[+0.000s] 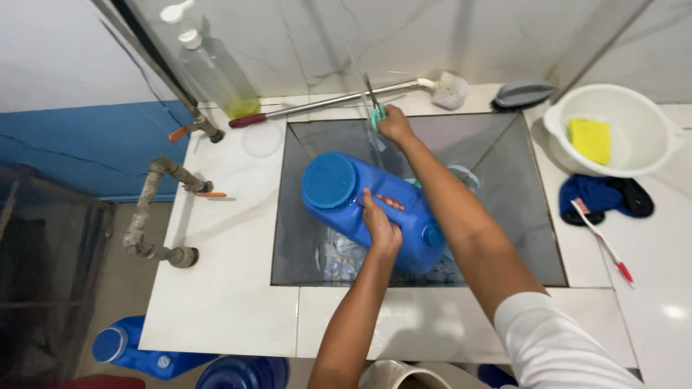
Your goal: The person retrieves a blue plastic water jug, marks it with a marker, and places it in a sink. They use scissors to cut the seal, then wash the jug and its cap with a sponge under running water. Finally, they apply a label to the cap and use a heat gun to shrink it.
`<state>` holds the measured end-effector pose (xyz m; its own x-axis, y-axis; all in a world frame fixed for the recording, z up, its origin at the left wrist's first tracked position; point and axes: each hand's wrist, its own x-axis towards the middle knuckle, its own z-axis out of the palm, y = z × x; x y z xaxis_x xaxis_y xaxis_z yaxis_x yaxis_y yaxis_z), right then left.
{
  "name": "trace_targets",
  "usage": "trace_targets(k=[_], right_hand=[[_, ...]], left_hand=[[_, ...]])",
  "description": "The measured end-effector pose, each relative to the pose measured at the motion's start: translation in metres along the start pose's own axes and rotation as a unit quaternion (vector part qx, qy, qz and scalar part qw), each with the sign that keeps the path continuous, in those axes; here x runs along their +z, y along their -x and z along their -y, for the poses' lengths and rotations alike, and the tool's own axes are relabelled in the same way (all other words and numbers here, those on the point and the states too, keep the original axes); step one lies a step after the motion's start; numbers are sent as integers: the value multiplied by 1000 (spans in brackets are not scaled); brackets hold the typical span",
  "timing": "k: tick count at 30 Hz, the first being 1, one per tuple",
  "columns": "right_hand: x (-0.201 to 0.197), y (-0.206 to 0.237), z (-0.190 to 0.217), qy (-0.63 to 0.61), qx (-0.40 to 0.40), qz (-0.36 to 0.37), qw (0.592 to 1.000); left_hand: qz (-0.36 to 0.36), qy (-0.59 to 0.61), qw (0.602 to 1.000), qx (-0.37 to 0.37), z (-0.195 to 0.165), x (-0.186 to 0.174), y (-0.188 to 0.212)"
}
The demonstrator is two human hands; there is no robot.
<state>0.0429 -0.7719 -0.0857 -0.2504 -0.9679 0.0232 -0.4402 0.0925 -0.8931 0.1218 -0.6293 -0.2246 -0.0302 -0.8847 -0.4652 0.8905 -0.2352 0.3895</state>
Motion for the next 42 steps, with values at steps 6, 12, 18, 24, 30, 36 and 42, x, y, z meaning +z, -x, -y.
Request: trace_targets(k=[6,12,18,24,30,36,42], right_hand=[[33,-11,23,-427,285,207,833],[21,-15,13,-358,317,261,839],[-6,10,-30,-77,162,155,971],[-147,120,-122,233,53,45,970],[-306,244,-217,464,147,-154,860],[-347,242,-235,537,127,-99,828],[-221,235,-176,21,287,-46,956]], left_hand=[[-27,31,999,-3,-17,-20,-8],[-50,43,998,14,-23,-14,-3],[-39,36,999,14,-20,-8,2],[-63,14,998,19,3,7,15],[-31,-15,998,51,35,39,33],[22,-34,997,59,77,69,49],[1,-53,991,121,97,87,55]])
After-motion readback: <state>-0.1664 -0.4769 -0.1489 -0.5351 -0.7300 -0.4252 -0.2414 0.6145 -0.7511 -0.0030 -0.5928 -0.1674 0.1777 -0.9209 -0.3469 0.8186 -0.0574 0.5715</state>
